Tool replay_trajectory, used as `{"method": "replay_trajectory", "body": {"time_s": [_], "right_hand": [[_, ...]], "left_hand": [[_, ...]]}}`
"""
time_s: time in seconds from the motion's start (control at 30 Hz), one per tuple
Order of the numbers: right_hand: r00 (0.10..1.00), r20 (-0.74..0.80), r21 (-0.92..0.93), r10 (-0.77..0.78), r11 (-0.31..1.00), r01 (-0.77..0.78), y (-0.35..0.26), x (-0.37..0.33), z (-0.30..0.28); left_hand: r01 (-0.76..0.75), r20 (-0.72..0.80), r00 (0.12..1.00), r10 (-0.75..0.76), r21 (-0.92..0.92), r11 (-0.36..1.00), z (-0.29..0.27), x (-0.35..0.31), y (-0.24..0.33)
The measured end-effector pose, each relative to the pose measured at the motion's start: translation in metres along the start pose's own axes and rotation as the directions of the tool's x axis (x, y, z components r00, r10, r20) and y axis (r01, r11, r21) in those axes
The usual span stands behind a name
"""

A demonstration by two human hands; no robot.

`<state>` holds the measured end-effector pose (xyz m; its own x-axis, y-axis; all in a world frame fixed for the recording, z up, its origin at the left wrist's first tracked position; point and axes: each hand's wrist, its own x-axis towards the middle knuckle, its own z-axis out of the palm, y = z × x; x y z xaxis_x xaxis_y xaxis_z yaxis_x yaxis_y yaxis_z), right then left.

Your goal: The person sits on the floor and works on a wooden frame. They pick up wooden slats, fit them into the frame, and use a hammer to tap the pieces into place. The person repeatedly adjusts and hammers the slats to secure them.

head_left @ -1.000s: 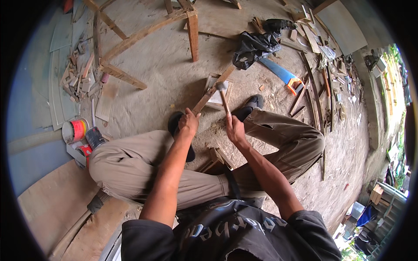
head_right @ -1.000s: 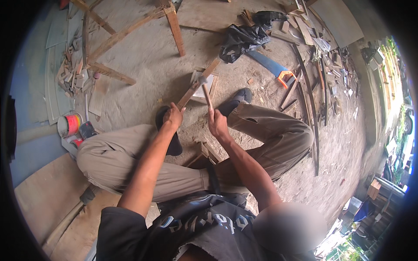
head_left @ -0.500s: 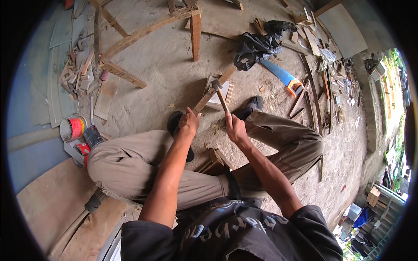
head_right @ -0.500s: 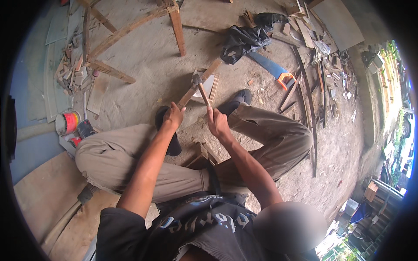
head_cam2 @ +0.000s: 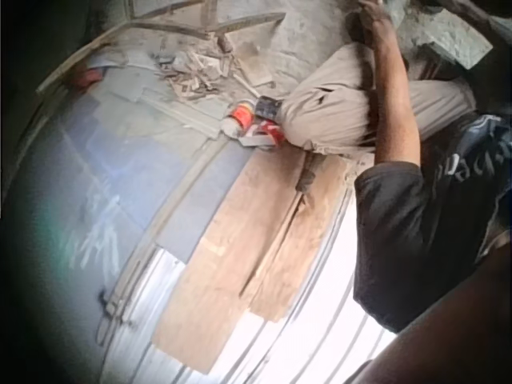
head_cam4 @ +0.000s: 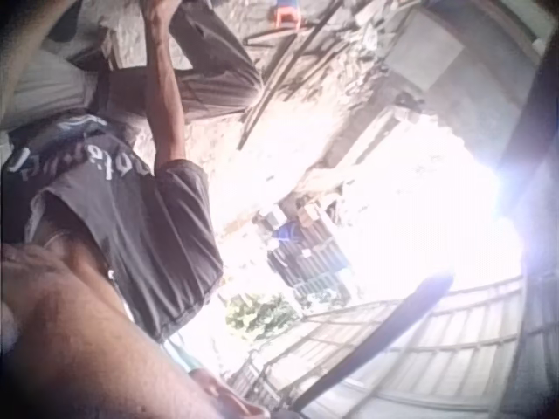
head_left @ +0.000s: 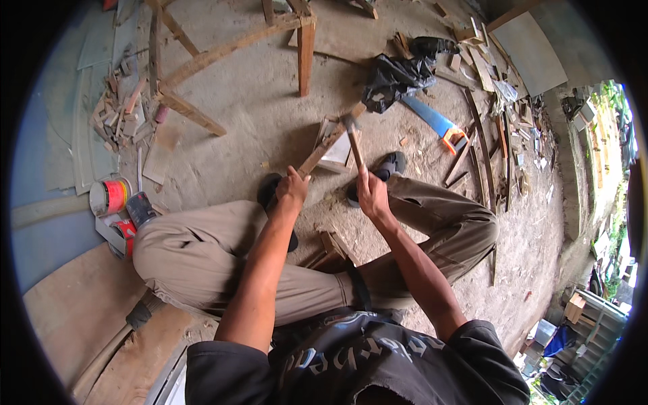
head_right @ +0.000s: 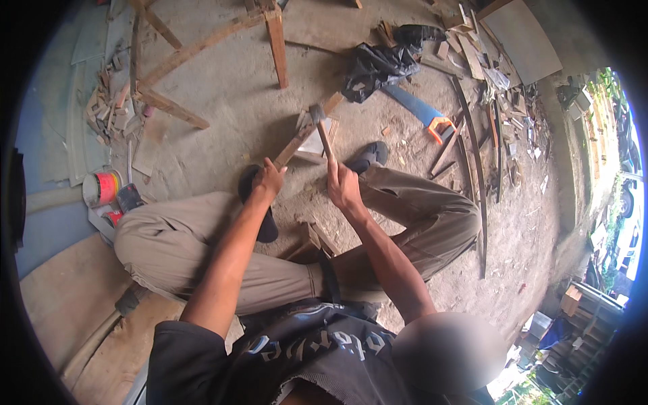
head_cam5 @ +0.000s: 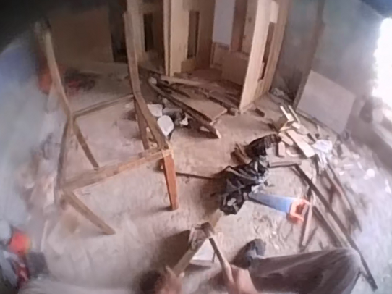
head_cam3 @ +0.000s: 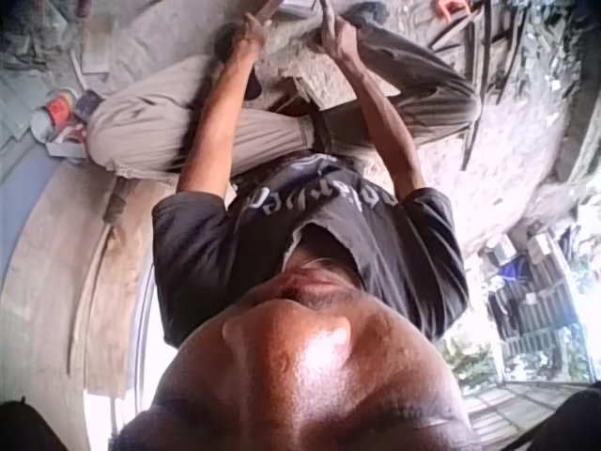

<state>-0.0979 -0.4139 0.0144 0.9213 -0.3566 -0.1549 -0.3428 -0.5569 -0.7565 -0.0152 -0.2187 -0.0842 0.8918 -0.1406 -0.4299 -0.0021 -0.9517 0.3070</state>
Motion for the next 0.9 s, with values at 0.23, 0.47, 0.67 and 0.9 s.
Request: {"method": "replay_trajectory", "body": {"time_s": [0.23, 0.47, 0.67, 0.9], "right_hand": [[0.999, -0.039, 0.256, -0.018, 0.966, 0.028, -0.031, 0.001, 0.002], [0.977, 0.072, 0.012, 0.203, 0.979, -0.204, 0.014, 0.001, 0.016], [0.997, -0.073, 0.422, -0.037, 0.904, 0.065, -0.023, 0.005, -0.005], [0.977, -0.057, 0.028, 0.204, 0.979, -0.202, 0.03, 0.001, 0.008]], "left_hand": [[-0.006, -0.019, 1.0, 0.006, 0.006, 1.0, 0.003, -0.007, 0.0], [-0.036, 0.018, 0.999, 0.035, 0.016, 0.999, -0.007, -0.005, 0.012], [-0.032, 0.037, 0.999, 0.031, 0.021, 0.999, 0.003, -0.009, 0.006], [-0.014, 0.049, 0.999, 0.012, 0.033, 0.999, 0.001, -0.008, 0.011]]}}
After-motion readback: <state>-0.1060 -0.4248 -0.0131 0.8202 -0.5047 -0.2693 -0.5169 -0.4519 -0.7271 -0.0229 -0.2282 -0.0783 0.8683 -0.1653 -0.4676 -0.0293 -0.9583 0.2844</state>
